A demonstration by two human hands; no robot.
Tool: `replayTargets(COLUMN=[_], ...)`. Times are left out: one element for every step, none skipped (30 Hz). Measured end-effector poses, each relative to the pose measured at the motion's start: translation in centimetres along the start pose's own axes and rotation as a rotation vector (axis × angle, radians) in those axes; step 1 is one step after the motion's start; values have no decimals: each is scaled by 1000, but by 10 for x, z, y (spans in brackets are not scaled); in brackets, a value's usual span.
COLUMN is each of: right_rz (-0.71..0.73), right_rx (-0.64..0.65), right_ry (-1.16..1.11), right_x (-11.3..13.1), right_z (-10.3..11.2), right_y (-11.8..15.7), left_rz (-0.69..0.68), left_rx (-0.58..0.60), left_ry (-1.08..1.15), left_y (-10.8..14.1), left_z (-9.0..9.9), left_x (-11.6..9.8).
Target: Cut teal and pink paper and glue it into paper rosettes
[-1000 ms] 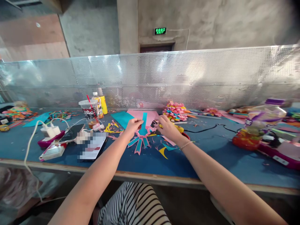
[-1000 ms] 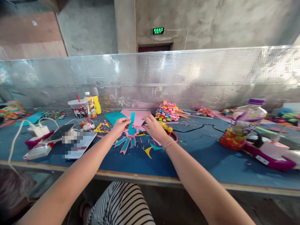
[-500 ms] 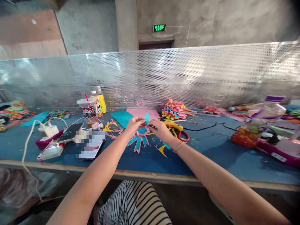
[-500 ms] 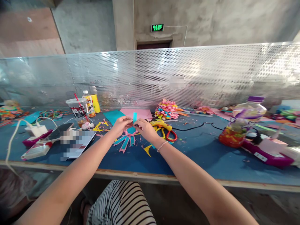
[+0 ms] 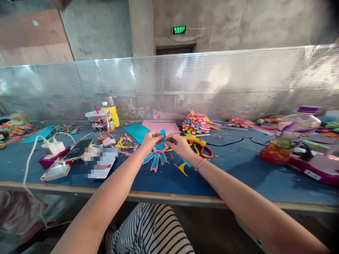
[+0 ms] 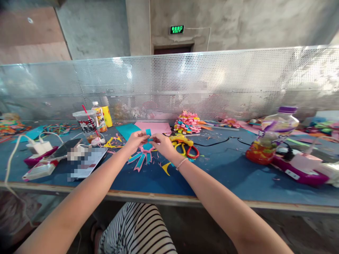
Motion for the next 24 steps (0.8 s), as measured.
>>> replayTargets(right_rz=[-36, -68, -96, -119, -138, -152, -162, -168, -172, -174, -177, -180, -185, -190, -196, -202, -208, -214, -220, -226, -231, -234, -237, -238], right_rx=[-22, -44, -64, -83, -99, -112, -123, -130, -137, -144, -151, -158, -163, -167, -171, -175, -181, -185, -188, -190, -192, -196, -203, -209], right_ry=[-36, -63, -84, -104, -126, -147, -165, -179, -188, -194, -202, -210, -217, -221, -223, -223, -222, -221, -223, -225, -224, -221, -218, -216], right_x=[-4, -8, -12, -15, -17, -19, -20, -21, -22, -23, -23, -24, -25, -27, -28, -28, -29, -30, -30, -30, -30, -29, -29, -28], right_z=[1, 2, 3, 5, 6, 7, 7, 8, 8, 8, 9, 9, 9, 9, 9, 9, 10, 10, 11, 11, 11, 12, 13, 13], right_y=[0, 0, 0, 1, 1, 1, 1, 1, 2, 2, 2, 2, 2, 2, 2, 2, 3, 3, 3, 3, 3, 3, 3, 3], left_rz=[5, 8, 11, 12, 12, 10, 8, 9, 11, 14, 17, 20, 21, 21, 18, 15, 13, 13, 14, 16, 16, 15, 14, 12], left_rx=[-1, 5, 15, 25, 34, 40, 43, 45, 48, 50, 52, 54, 54, 54, 52, 49, 46, 44, 44, 47, 53, 59, 63, 65], left_ry=[-2, -3, -5, -8, -13, -20, -27, -34, -39, -46, -51, -56, -62, -68, -74, -81, -87, -91, -95, -97, -99, -100, -104, -109], left_y=[1, 1, 1, 1, 1, 0, 0, 0, 0, 1, 1, 2, 3, 4, 5, 6, 7, 7, 7, 7, 7, 7, 7, 7], left_z=[0, -1, -2, -4, -5, -5, -6, -6, -7, -8, -9, -10, -12, -13, -13, -14, -14, -14, -15, -15, -15, -16, -16, -16], left_x=[0, -1, -1, 0, 0, 1, 2, 3, 3, 3, 3, 2, 1, 0, -2, -3, -4, -5, -6, -6, -5, -5, -5, -6])
Point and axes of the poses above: each hand's wrist, its own y-axis away from the middle knuckle, its own z-axis out of the back of the hand, x = y × z, the point moved 8 cm from there along -y, towards the middle knuckle, and after that the axes turned 11 degrees about x, right-handed, at the moved point
